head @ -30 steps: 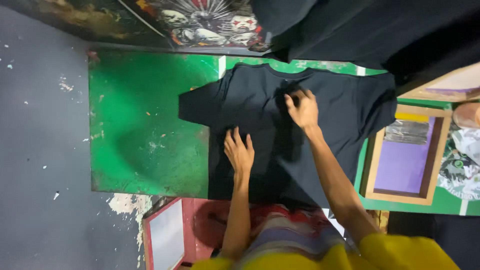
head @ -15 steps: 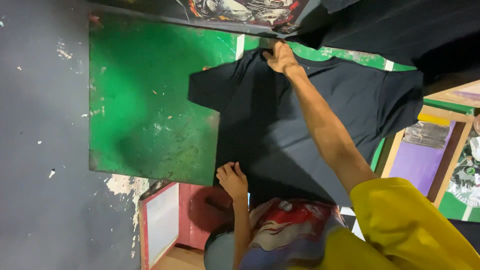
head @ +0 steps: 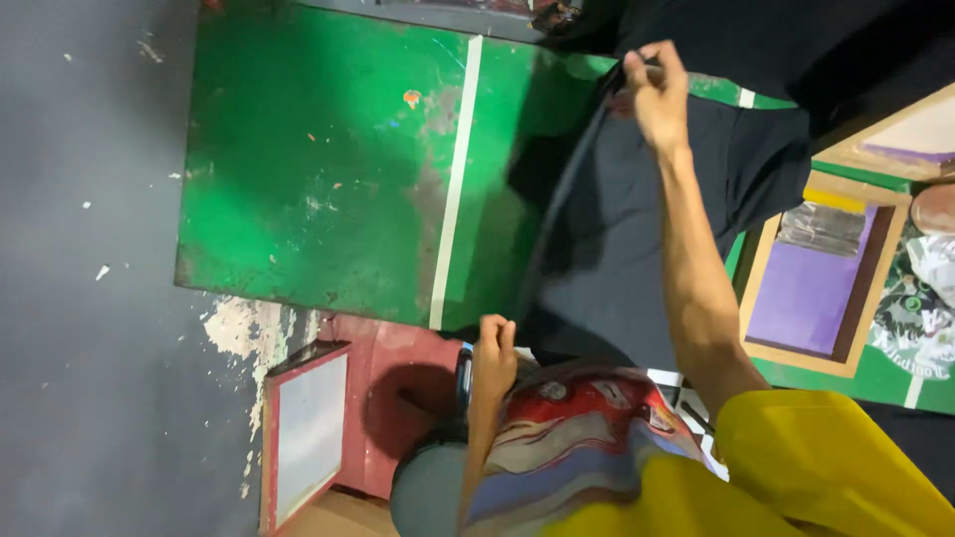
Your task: The person unfolds a black t-shirt and lays it flat on a green workbench. They place a wooden screen printing frame over the shirt and use a squeegee to apply purple ink, moving the tool back and forth to transfer the design. After printing, the person removes the frame and folds the t-shirt.
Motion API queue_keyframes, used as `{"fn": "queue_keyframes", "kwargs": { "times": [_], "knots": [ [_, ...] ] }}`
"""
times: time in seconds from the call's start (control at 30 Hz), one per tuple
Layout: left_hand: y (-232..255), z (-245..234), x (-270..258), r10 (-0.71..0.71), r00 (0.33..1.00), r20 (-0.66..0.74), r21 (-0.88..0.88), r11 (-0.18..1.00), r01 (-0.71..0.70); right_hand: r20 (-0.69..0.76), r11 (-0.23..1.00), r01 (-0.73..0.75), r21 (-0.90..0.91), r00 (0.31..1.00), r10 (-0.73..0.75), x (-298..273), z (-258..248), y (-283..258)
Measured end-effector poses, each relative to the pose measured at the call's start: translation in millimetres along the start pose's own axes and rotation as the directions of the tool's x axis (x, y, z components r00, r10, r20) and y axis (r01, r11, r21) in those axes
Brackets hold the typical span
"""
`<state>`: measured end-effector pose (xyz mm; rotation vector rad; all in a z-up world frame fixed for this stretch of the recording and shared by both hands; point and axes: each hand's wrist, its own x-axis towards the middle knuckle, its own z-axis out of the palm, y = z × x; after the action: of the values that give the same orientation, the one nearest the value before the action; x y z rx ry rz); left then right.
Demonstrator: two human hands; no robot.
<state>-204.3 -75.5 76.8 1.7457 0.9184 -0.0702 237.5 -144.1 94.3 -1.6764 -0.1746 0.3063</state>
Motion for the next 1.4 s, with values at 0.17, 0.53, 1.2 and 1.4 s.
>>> {"fn": "queue_keyframes", "kwargs": {
  "times": [0.17,0.53,1.2,1.4],
  "knots": [
    [-45.4,0.2,11.7,0.149,0.926,-0.346,0.014,0.988,-0.154,0.116,0.957,0.25,-0.15,0.965,-0.234,12.8,47.7,-26.9],
    [-30.6,-2.9,88.7,0.457,0.74,-0.494,0.419,0.87,-0.259,0.058,0.884,0.196,-0.425,0.98,-0.189,-103.9,-51.2,90.3],
    [84.7,85.8,366.6,0.593,0.79,-0.156,0.808,0.536,-0.243,-0.258,0.451,-0.322,-0.832,0.946,0.198,-60.8,-83.7,100.3],
    [103.9,82.6,412.9,0.389,0.92,-0.039,0.818,0.542,-0.195,-0.32,0.392,-0.391,-0.833,0.918,0.235,-35.0,-79.2,117.0]
  ]
}}
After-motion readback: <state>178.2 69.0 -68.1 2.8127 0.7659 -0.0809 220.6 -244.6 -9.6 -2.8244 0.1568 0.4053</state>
